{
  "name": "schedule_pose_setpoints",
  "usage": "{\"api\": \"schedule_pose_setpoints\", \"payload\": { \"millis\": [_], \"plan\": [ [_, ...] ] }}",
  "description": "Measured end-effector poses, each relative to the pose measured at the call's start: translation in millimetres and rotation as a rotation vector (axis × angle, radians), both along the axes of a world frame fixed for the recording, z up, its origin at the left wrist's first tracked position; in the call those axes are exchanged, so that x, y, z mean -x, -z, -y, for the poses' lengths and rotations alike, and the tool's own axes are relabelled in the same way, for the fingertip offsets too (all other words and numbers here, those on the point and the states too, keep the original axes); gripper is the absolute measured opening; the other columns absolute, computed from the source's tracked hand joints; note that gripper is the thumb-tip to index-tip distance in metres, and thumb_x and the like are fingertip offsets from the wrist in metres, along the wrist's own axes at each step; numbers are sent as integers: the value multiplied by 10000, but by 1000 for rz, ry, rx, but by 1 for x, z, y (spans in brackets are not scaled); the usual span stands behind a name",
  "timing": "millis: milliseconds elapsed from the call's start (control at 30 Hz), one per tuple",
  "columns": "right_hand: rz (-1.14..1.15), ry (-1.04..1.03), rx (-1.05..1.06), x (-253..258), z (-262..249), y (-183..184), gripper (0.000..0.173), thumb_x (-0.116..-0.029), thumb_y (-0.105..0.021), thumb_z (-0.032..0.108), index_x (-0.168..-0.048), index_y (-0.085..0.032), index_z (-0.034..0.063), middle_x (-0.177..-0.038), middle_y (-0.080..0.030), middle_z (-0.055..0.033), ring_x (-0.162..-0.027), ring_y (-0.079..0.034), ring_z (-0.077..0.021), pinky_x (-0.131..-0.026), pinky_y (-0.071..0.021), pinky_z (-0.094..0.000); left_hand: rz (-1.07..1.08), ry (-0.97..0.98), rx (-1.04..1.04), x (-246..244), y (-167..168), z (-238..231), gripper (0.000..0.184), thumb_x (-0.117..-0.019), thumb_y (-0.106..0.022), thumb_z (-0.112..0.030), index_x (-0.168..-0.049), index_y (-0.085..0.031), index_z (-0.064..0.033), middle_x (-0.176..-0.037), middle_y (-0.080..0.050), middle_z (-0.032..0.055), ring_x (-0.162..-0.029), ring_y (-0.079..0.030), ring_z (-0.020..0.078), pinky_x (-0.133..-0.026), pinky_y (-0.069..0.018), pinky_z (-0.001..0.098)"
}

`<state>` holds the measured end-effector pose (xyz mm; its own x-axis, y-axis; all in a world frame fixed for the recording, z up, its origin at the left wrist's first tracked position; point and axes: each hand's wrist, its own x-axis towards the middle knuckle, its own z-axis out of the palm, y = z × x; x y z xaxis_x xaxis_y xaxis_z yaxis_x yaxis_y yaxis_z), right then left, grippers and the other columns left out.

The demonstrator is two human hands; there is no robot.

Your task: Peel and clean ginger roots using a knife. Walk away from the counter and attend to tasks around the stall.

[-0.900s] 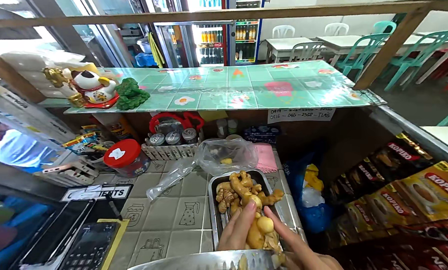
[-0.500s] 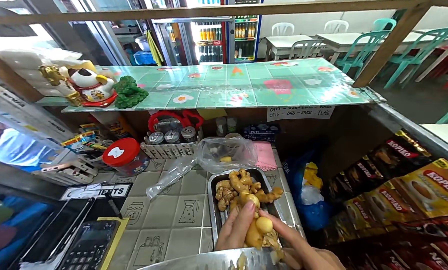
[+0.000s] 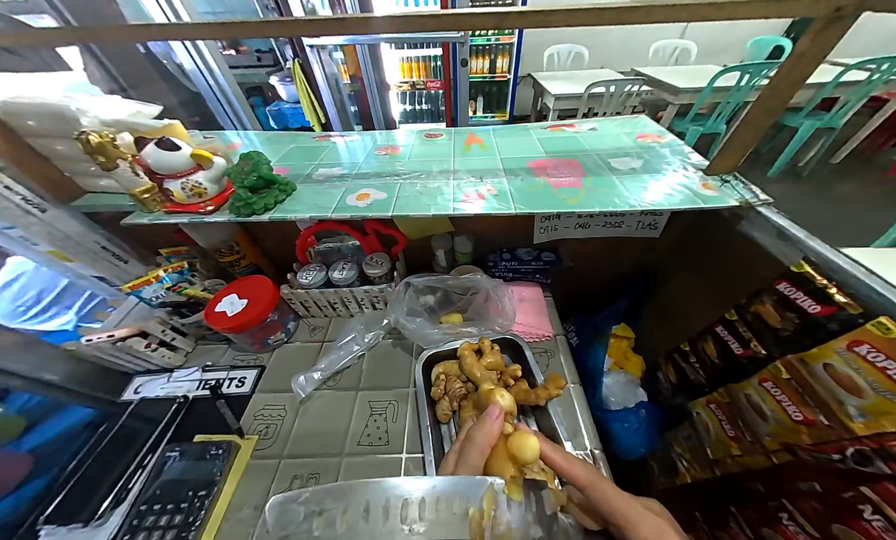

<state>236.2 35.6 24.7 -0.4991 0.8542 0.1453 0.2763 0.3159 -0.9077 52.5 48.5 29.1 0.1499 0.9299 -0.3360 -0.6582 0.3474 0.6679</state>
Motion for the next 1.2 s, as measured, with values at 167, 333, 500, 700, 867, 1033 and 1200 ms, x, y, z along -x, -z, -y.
{"api": "schedule_pose_setpoints", "payload": {
  "millis": [167, 333, 500, 700, 867, 1033, 1200],
  "plan": [
    [-66, -6, 24, 3, -2, 2, 778, -911, -772, 378, -1538, -453, 46, -961, -705, -128, -670, -591, -134, -638, -534, -332, 138, 1, -16, -3, 0, -2, 393, -1101, -271, -263, -1059, -627, -103, -904, -712, 5, -839, -700, 58, -768, -592, 236],
    [-107, -23, 48, 2, -5, 1, 775, -917, -770, 348, -1542, -438, 31, -927, -691, -115, -679, -595, -127, -647, -544, -323, 162, -4, -8, -5, 0, -4, 416, -1103, -268, -267, -1048, -644, -98, -902, -715, 14, -840, -699, 68, -781, -592, 251],
    [30, -15, -31, -5, -6, 0, 754, -931, -738, 416, -1545, -459, 79, -1196, -721, -146, -867, -704, -186, -780, -589, -414, -16, -7, 75, -3, -14, -5, 354, -1113, -261, -248, -1154, -564, -70, -920, -697, 17, -842, -693, 67, -783, -591, 251],
    [-94, -25, 16, 2, -5, 3, 754, -919, -764, 366, -1531, -465, 42, -1289, -680, -148, -975, -696, -150, -863, -590, -373, -61, -98, -28, -1, 0, 1, 291, -1102, -345, -257, -1236, -507, -56, -989, -681, 22, -893, -684, 74, -818, -584, 262],
    [-27, -29, -20, -2, -8, 6, 693, -939, -744, 354, -1522, -494, 75, -1304, -688, -130, -995, -715, -170, -880, -593, -403, -6, -14, -30, 4, -4, -1, 334, -1110, -303, -248, -1145, -594, -88, -948, -704, 4, -870, -691, 57, -798, -590, 247],
    [-266, -125, 106, 4, -9, 9, 760, -986, -683, 242, -1599, -296, 15, -1268, -645, -151, -809, -607, -35, -746, -545, -238, 149, -58, -55, 3, 10, 11, 274, -1095, -376, -188, -1248, -579, -84, -1075, -711, 35, -968, -701, 107, -833, -598, 287],
    [-491, -198, 315, 8, -6, 28, 604, -1080, -490, 299, -1605, -309, 61, -986, -680, -2, -590, -474, -4, -510, -419, -198, 60, 66, 255, 5, 4, 2, 539, -1104, -206, -472, -978, -595, -120, -690, -617, 17, -519, -564, 70, -456, -481, 209]
  ]
}}
